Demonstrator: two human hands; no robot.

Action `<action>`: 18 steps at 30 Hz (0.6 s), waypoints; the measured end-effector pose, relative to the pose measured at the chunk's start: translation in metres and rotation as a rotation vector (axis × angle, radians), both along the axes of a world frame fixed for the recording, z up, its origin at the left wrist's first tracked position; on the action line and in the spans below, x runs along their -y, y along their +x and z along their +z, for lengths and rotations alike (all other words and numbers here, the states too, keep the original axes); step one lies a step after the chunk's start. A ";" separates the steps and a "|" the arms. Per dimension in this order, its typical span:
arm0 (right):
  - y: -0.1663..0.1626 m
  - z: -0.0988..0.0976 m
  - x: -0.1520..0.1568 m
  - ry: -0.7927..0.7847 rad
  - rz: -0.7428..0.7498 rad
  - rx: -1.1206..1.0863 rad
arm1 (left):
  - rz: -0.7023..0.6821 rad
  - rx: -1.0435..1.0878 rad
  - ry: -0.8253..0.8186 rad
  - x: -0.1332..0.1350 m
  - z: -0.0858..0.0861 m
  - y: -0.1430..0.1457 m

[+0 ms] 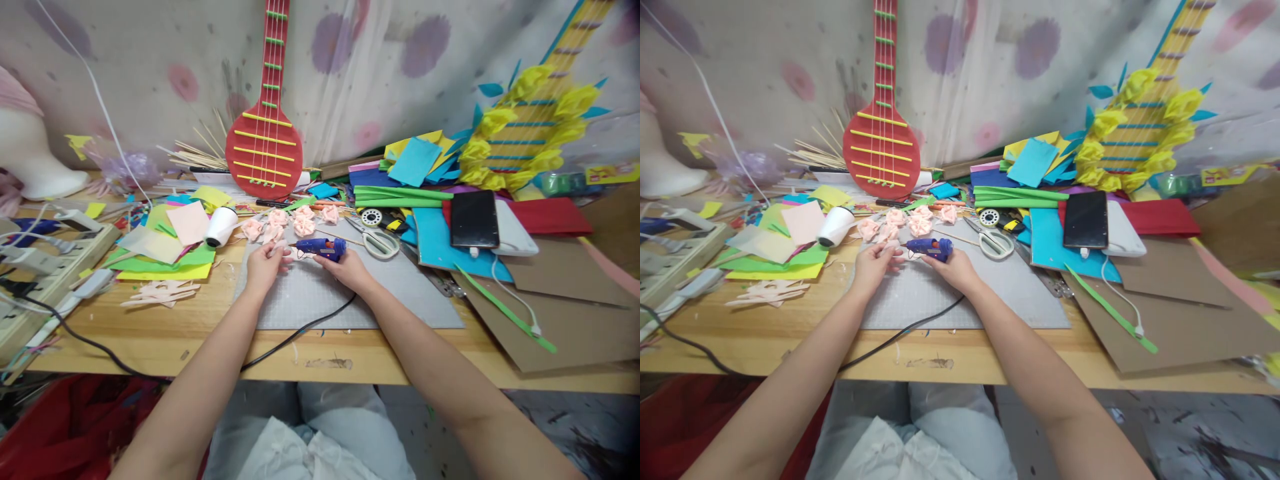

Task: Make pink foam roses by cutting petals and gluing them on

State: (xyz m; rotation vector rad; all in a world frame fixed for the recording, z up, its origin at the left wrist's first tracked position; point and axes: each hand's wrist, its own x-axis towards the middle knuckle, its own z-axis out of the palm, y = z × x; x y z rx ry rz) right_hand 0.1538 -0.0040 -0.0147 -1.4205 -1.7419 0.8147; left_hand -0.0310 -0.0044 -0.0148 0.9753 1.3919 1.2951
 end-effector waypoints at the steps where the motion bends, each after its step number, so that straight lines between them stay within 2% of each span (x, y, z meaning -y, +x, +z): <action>1: 0.000 0.000 0.000 -0.004 0.004 0.002 | -0.002 -0.004 0.002 0.000 0.000 0.000; 18: -0.003 0.000 -0.001 -0.006 0.041 -0.036 | -0.030 -0.011 0.009 0.000 -0.003 0.000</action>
